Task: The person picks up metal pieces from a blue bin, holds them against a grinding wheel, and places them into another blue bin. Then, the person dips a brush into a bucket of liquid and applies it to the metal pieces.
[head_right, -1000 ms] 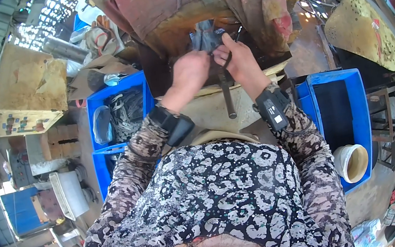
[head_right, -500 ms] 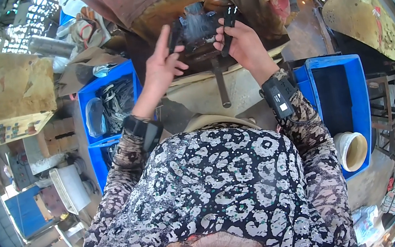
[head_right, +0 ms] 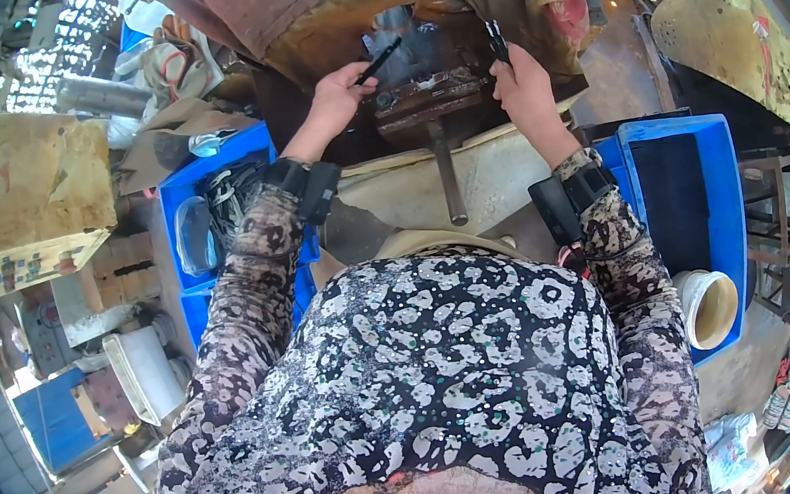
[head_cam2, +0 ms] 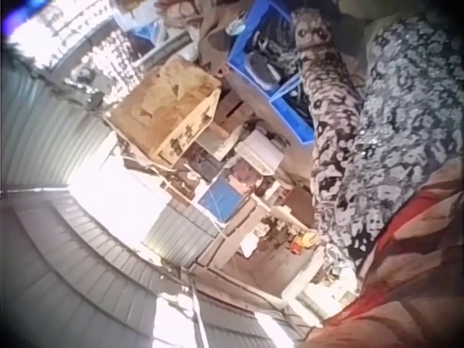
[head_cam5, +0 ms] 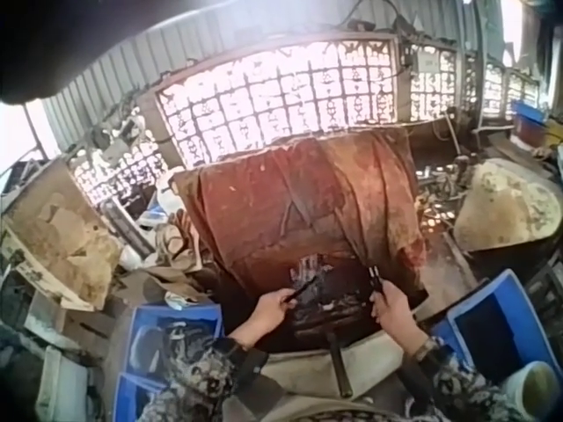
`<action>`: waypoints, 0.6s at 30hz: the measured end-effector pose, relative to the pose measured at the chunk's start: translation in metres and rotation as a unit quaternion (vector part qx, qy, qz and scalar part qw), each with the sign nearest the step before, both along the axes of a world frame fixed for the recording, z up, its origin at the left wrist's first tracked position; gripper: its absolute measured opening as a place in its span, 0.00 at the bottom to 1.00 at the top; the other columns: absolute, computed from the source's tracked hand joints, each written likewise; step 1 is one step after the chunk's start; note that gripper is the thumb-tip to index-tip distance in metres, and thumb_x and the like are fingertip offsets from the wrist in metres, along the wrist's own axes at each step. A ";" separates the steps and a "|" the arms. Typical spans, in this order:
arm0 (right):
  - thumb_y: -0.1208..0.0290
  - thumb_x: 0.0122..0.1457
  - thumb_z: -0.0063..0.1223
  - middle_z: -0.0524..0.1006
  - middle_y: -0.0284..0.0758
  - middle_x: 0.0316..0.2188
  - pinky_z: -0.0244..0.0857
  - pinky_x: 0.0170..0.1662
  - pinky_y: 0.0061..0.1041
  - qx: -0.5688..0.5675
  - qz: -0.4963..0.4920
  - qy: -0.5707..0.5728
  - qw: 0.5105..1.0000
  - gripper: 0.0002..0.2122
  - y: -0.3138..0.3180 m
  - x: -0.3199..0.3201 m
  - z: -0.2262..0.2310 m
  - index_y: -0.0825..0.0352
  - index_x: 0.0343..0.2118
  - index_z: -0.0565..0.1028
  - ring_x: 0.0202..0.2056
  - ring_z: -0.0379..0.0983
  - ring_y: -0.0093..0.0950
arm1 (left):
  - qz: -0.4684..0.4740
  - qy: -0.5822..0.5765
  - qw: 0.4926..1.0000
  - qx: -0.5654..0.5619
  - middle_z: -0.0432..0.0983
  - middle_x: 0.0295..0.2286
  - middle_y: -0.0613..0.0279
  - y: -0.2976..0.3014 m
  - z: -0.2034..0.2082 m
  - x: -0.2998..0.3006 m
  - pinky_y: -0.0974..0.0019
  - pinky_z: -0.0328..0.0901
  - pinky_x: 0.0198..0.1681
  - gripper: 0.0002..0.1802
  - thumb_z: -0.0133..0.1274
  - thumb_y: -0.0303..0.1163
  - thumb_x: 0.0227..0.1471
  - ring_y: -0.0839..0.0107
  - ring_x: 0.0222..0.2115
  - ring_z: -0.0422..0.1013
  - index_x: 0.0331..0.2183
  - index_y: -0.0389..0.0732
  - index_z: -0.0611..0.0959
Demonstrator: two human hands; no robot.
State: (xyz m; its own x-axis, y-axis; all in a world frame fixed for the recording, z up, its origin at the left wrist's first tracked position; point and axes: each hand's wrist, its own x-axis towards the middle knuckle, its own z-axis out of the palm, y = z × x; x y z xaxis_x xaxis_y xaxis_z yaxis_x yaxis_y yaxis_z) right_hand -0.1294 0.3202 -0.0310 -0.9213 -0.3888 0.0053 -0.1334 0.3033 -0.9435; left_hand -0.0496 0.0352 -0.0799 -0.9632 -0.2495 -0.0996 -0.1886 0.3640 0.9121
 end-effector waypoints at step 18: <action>0.71 0.58 0.48 0.73 0.48 0.25 0.64 0.35 0.36 0.046 -0.018 -0.070 0.996 0.09 -0.011 0.006 0.007 0.72 0.37 0.70 0.29 0.71 0.44 | -0.205 0.082 0.904 -0.366 0.77 0.36 0.49 -0.003 0.007 0.013 0.57 0.67 0.42 0.25 0.47 0.17 0.41 0.50 0.38 0.72 0.43 0.44 0.80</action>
State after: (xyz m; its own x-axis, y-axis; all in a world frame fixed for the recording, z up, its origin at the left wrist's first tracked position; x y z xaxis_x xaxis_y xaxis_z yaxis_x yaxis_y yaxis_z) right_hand -0.1230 0.3094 -0.0240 -0.9239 -0.3479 -0.1590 0.0108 0.3918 -0.9200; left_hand -0.0363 0.0317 -0.0727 -0.9767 0.1898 0.1003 0.2143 0.8902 0.4021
